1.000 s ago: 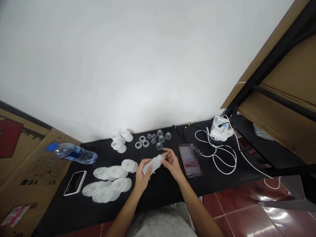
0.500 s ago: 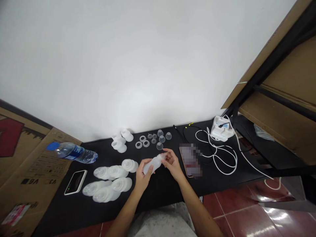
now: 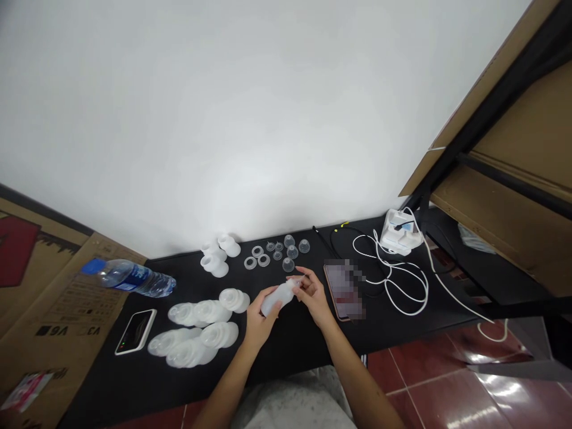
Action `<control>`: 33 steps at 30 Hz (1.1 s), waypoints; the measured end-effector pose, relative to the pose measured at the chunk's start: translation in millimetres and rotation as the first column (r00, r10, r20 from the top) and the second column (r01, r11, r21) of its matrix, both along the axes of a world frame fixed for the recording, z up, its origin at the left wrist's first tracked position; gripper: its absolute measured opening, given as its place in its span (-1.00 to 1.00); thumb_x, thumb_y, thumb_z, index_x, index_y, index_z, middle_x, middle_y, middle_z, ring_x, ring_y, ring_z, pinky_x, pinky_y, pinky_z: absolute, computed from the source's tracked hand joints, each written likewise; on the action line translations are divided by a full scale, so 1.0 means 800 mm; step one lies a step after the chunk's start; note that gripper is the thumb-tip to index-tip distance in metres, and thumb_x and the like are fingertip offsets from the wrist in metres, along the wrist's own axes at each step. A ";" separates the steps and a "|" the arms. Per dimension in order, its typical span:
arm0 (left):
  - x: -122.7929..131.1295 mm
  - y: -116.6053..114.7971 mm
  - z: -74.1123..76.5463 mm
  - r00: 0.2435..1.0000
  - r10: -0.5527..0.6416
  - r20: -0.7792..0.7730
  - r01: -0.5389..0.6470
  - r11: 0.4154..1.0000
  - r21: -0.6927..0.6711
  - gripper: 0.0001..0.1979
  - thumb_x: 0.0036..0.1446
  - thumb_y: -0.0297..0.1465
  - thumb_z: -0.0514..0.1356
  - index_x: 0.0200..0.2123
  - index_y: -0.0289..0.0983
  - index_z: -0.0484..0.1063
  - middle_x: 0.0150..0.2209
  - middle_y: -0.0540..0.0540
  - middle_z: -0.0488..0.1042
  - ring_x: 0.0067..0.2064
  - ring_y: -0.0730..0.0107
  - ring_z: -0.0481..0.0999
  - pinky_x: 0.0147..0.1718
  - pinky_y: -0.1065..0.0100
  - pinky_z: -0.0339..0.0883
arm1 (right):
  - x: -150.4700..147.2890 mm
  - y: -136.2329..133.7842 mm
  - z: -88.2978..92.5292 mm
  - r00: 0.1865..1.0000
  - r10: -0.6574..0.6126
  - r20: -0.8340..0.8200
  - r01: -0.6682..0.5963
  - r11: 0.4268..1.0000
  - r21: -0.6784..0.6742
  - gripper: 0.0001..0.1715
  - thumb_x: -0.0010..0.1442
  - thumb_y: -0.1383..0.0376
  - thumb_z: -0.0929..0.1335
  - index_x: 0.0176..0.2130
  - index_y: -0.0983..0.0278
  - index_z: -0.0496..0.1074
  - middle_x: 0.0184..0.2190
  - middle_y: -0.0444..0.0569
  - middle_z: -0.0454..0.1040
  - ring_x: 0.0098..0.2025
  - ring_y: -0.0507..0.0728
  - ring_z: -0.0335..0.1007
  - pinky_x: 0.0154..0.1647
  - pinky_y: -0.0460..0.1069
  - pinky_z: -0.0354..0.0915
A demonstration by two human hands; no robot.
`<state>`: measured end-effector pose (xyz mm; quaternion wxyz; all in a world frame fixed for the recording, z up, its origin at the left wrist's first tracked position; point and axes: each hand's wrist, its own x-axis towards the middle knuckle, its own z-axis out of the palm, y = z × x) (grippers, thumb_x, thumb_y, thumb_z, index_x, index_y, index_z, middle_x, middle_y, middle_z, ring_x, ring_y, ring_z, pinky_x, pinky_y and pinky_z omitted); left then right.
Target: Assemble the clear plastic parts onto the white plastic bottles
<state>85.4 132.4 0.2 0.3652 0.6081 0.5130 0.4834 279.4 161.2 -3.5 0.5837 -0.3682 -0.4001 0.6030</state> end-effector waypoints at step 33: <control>-0.002 0.002 -0.003 0.986 -0.090 -0.141 0.114 0.977 0.178 -0.61 0.43 -0.30 0.26 0.27 -0.18 0.54 0.10 -0.22 0.67 0.09 0.06 0.70 0.09 0.08 0.61 | 0.001 0.001 -0.001 0.999 -0.006 -0.038 0.002 0.995 -0.101 -0.32 0.09 0.10 0.70 0.06 0.14 0.43 -0.18 0.02 0.75 -0.31 0.16 0.60 -0.39 -0.07 0.33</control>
